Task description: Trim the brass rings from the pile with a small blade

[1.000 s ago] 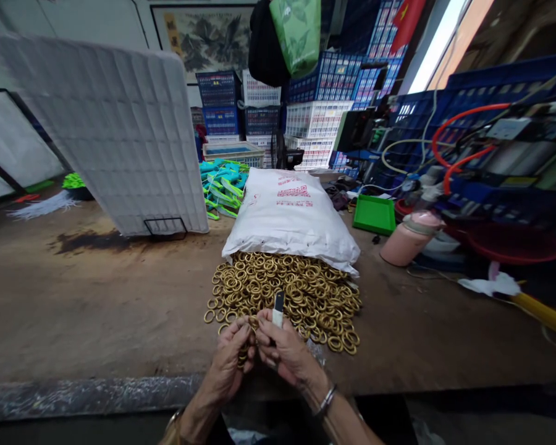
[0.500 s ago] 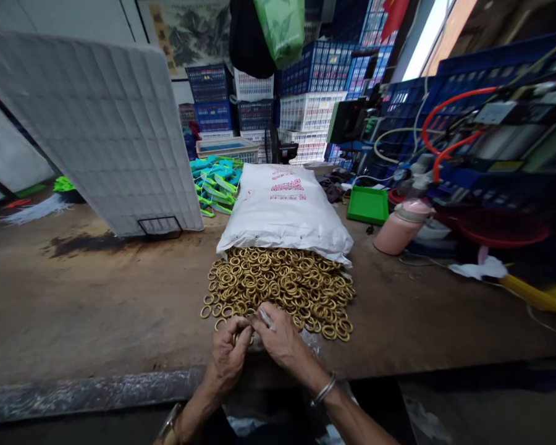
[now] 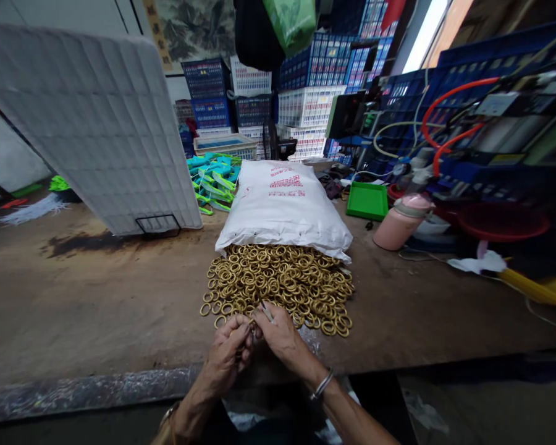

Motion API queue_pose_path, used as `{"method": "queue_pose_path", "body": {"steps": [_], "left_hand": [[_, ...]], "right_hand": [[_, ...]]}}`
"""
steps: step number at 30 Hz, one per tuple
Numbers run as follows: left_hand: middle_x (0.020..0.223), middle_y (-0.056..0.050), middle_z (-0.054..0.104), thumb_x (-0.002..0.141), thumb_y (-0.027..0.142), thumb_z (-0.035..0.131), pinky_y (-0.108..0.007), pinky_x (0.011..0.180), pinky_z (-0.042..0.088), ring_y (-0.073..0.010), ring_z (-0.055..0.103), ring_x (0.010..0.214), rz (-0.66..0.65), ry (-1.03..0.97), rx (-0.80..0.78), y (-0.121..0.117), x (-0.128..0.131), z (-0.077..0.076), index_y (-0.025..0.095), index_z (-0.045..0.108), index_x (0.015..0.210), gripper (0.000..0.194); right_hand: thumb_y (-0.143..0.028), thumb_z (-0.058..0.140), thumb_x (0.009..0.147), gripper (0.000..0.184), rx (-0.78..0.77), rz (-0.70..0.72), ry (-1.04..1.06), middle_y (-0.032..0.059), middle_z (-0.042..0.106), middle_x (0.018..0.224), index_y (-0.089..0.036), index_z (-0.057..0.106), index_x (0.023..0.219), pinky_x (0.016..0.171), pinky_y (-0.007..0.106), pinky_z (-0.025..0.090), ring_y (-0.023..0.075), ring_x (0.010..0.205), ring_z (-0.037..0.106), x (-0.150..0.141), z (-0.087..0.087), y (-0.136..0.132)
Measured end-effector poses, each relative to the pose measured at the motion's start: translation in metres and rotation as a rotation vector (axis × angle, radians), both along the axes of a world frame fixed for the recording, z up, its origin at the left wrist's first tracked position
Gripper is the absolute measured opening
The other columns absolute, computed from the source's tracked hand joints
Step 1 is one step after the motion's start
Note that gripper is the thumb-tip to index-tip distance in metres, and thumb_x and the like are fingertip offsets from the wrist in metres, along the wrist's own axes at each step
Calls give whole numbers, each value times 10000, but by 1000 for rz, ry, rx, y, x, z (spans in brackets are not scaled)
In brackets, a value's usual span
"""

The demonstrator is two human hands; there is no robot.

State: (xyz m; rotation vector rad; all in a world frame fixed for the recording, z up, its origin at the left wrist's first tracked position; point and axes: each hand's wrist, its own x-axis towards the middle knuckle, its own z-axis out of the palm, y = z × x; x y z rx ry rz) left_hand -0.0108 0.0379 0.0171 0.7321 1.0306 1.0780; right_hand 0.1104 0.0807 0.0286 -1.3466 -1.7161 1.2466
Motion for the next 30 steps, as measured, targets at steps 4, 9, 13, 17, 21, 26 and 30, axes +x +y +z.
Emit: {"method": "queue_pose_path", "body": {"steps": [4,9,13,17,21,26,30], "left_hand": [[530,71,454,711,495,543,-120,314,212,-27,345,349,25,53,-11,-1,0,2,185,453,746,325],[510,73,441,717,492,533,-121,320,227,-28,343,350,50,131,0,0,1,4,184,431,710,324],[494,72,429,704,477,553,-124,334,242,-25,336,358,81,157,51,1,1,-1,179,429,675,323],[478,76,428,707,463,563,-125,325,217,-22,316,344,55,152,18,-6,-3,-2,182,427,666,315],[509,75,447,717,448,570,-123,324,213,-22,334,344,-33,-24,-39,-17,-6,3,186,432,703,296],[662,9,530,740,422,557,-126,322,242,-44,416,432,-12,-264,-74,-21,-10,1,161,475,744,273],[746,-43,574,734,405,574,-123,321,260,-64,470,494,24,-292,-90,-19,-16,-1,140,507,754,274]], "right_hand": [[-324,345,810,262,98,-44,-133,-34,447,534,-195,435,600,507,218,302,106,517,408,7,-7,-2],[-119,349,722,152,269,101,-416,-27,472,559,-199,445,635,510,216,251,107,525,403,9,-11,-11],[-47,353,644,202,301,138,-570,-5,534,604,-190,481,706,519,221,235,112,542,436,6,-12,-15],[-55,391,637,223,346,149,-693,5,563,635,-184,491,788,521,233,214,121,560,472,12,-18,-13],[-67,400,680,190,338,72,-797,12,566,626,-178,477,814,512,242,196,127,546,487,23,-24,-8],[-37,361,682,228,384,13,-759,6,571,633,-188,476,808,534,246,214,129,566,506,21,-27,-5],[-36,396,657,308,398,64,-730,6,597,724,-196,470,910,560,242,230,134,642,536,7,-28,-3]]}}
